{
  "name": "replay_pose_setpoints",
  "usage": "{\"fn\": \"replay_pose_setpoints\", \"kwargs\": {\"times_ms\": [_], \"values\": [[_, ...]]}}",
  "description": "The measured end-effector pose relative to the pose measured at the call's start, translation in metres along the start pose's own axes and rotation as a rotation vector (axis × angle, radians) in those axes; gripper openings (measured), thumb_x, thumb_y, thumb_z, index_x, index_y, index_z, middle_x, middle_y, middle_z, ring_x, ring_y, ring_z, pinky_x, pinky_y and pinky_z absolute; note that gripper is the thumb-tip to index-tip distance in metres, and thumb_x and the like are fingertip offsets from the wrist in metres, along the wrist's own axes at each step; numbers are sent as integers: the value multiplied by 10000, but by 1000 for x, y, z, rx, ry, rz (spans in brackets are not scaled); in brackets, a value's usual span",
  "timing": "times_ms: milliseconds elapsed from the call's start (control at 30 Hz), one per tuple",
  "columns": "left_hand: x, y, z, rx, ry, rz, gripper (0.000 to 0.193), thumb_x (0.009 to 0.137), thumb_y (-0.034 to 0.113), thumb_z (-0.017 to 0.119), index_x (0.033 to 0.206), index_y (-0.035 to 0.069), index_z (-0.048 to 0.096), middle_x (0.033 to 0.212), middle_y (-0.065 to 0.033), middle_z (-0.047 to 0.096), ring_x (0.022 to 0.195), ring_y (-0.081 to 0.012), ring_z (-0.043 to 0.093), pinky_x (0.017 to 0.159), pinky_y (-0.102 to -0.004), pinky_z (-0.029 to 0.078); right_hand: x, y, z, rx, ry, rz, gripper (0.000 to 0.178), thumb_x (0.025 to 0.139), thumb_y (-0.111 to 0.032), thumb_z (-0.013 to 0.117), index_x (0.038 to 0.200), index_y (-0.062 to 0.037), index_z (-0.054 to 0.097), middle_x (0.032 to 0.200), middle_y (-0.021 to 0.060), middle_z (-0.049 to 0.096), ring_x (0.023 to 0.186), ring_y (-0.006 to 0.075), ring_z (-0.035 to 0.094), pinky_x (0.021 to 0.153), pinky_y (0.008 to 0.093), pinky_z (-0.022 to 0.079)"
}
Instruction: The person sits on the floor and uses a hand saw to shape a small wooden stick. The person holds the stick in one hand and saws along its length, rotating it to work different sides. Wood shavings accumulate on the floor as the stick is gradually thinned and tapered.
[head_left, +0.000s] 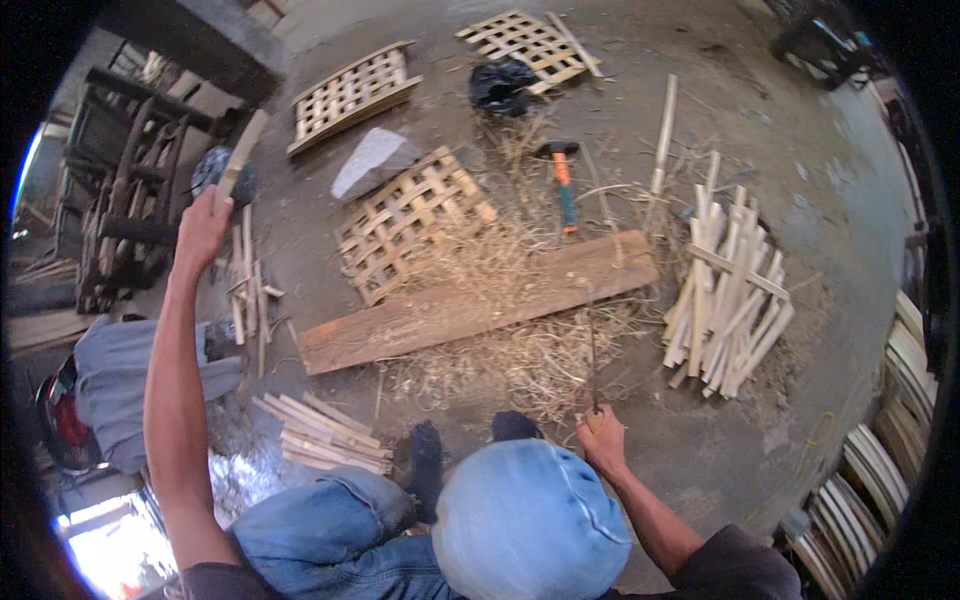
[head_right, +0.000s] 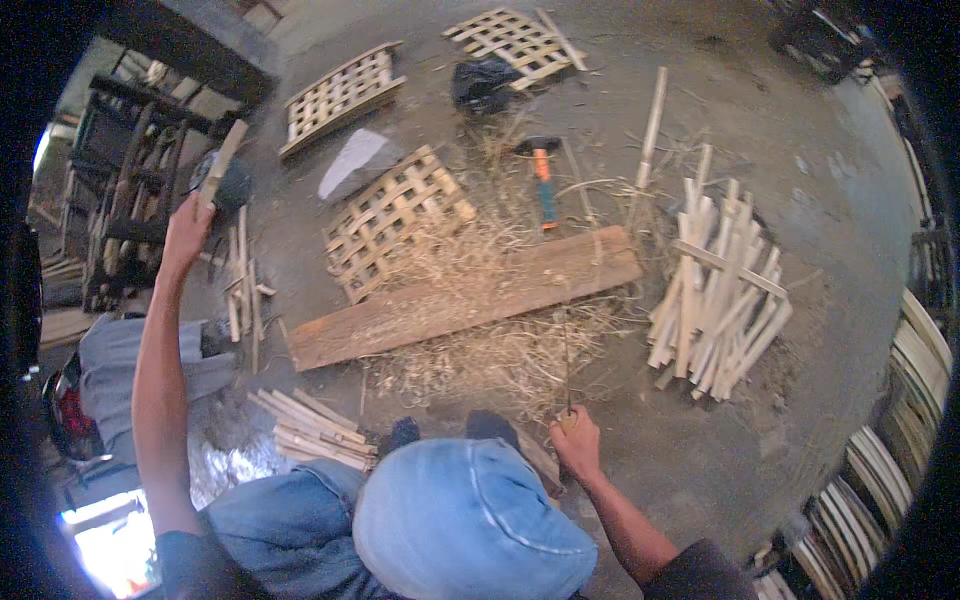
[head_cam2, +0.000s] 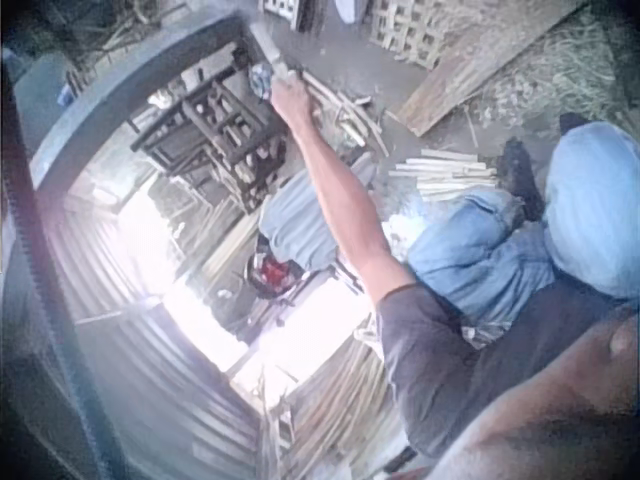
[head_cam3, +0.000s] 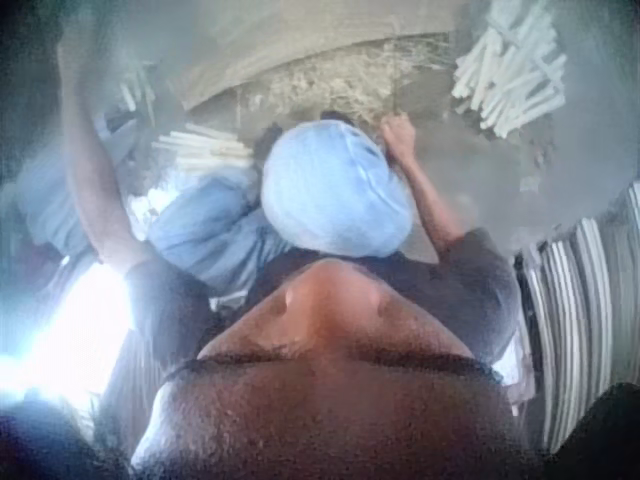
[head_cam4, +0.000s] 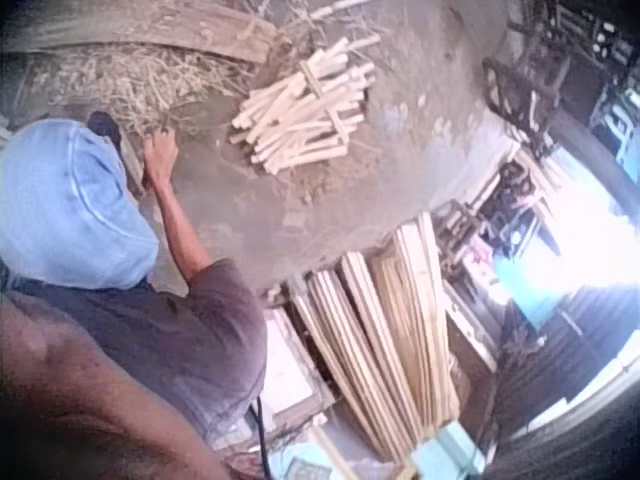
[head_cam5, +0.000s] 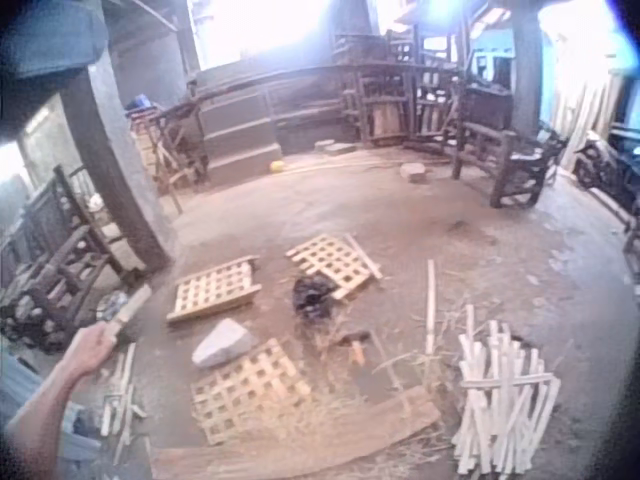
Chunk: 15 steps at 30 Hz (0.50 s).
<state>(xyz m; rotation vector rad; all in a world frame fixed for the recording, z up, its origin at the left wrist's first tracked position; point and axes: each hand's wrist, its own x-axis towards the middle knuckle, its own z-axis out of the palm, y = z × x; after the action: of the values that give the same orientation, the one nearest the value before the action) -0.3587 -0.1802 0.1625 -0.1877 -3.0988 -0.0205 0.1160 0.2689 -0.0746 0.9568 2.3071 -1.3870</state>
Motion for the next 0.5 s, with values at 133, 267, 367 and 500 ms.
{"fn": "replay_pose_setpoints", "kwargs": {"times_ms": [133,267,367,500], "values": [[49,26,32,110,-67,24,493,898,332,550,1229,-33,536,1196,-286,577,1137,-431,541,960,-471,432,26,8,-31,-147,68,-53,453,762,-233,650,1123,0,505,876,267,645,864,456,628,757,503,495],[83,115,89,-35,-98,110,440,887,320,556,1166,-20,561,1186,-275,590,1124,-424,555,949,-469,438,57,-19,-104,-359,104,-184,401,741,-197,636,1063,-18,478,919,250,613,885,446,608,775,521,477],[99,167,130,-364,-153,14,350,870,287,577,1051,-12,590,1000,-228,668,989,-404,626,851,-466,472,74,-68,-151,-493,122,-353,341,738,-171,630,1005,-7,497,984,230,598,921,436,599,799,516,468],[113,193,186,-241,-258,303,352,835,289,602,1034,0,615,962,-231,670,952,-404,635,836,-469,483,85,-132,-179,-564,196,-341,340,735,-169,634,990,28,528,938,251,615,909,439,606,812,504,478]]}}
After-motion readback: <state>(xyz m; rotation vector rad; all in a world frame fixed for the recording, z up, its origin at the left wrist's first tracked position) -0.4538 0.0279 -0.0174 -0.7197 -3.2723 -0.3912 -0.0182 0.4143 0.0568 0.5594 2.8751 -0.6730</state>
